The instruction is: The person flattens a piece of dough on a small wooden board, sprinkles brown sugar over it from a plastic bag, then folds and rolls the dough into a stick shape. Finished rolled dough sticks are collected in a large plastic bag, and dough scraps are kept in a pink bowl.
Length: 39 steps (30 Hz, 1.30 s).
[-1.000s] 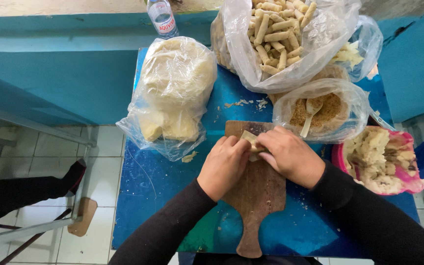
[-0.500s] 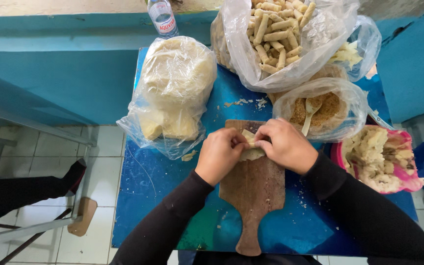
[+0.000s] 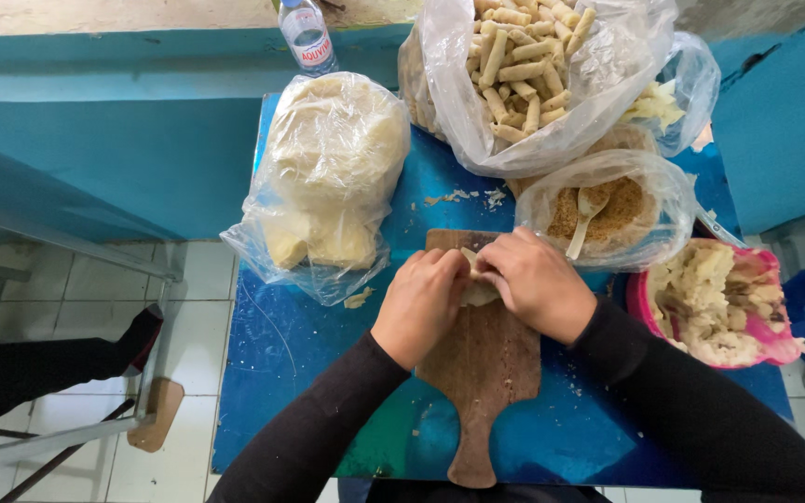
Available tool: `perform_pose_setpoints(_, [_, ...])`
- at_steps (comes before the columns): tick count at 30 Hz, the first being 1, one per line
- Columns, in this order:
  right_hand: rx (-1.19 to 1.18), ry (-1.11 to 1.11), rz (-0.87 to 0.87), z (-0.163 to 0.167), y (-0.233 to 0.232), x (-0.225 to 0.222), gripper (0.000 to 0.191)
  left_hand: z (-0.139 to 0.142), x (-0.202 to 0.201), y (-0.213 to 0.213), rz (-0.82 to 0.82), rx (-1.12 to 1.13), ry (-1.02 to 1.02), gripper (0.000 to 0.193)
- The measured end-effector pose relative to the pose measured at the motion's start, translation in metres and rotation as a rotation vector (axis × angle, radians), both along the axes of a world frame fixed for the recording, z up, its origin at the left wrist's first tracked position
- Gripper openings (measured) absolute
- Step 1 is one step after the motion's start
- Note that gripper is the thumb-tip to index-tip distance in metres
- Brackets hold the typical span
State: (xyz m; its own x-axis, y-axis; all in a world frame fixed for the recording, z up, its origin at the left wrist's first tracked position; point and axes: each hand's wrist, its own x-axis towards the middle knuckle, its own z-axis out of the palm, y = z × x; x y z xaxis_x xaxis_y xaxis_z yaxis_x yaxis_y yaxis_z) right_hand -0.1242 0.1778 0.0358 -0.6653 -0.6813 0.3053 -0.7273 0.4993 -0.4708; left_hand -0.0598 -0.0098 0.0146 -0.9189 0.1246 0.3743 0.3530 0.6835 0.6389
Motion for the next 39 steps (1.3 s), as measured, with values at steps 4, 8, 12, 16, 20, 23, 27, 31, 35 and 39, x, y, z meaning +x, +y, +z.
perform_pose_setpoints(4, [0.014,0.044,-0.036,-0.001,-0.003,0.000,0.006,-0.002,-0.002,-0.001,0.040,-0.060,0.053,0.005])
perform_pose_setpoints(8, [-0.055,0.019,-0.041,0.001,-0.003,-0.001,0.007,-0.003,-0.004,-0.001,0.037,-0.057,0.088,0.007])
perform_pose_setpoints(12, [-0.054,-0.005,-0.006,0.004,-0.003,-0.001,0.015,-0.001,0.000,-0.001,-0.002,-0.059,0.075,0.008])
perform_pose_setpoints(16, [-0.016,0.004,0.013,0.006,-0.003,-0.001,0.013,0.000,-0.001,-0.002,-0.006,-0.074,0.086,0.010])
perform_pose_setpoints(20, [-0.001,0.043,-0.027,0.003,-0.007,0.000,0.006,-0.002,-0.002,-0.002,0.023,-0.102,0.082,0.006])
perform_pose_setpoints(23, [0.040,0.108,-0.071,0.001,-0.009,0.001,0.007,-0.004,-0.004,-0.002,0.040,-0.150,0.111,0.009])
perform_pose_setpoints(27, [-0.008,0.242,-0.047,0.002,-0.008,0.003,0.020,-0.004,-0.006,-0.002,0.047,-0.202,0.162,0.014])
perform_pose_setpoints(31, [0.058,0.302,-0.018,0.003,-0.006,0.007,0.029,-0.004,-0.005,-0.004,0.056,-0.183,0.124,0.028])
perform_pose_setpoints(35, [0.089,0.347,-0.014,0.001,-0.006,0.009,0.031,-0.002,-0.003,-0.006,0.062,-0.122,0.101,0.046])
perform_pose_setpoints(39, [0.030,0.264,-0.052,-0.002,-0.010,0.003,0.039,0.001,-0.003,-0.007,0.053,-0.096,0.068,0.049])
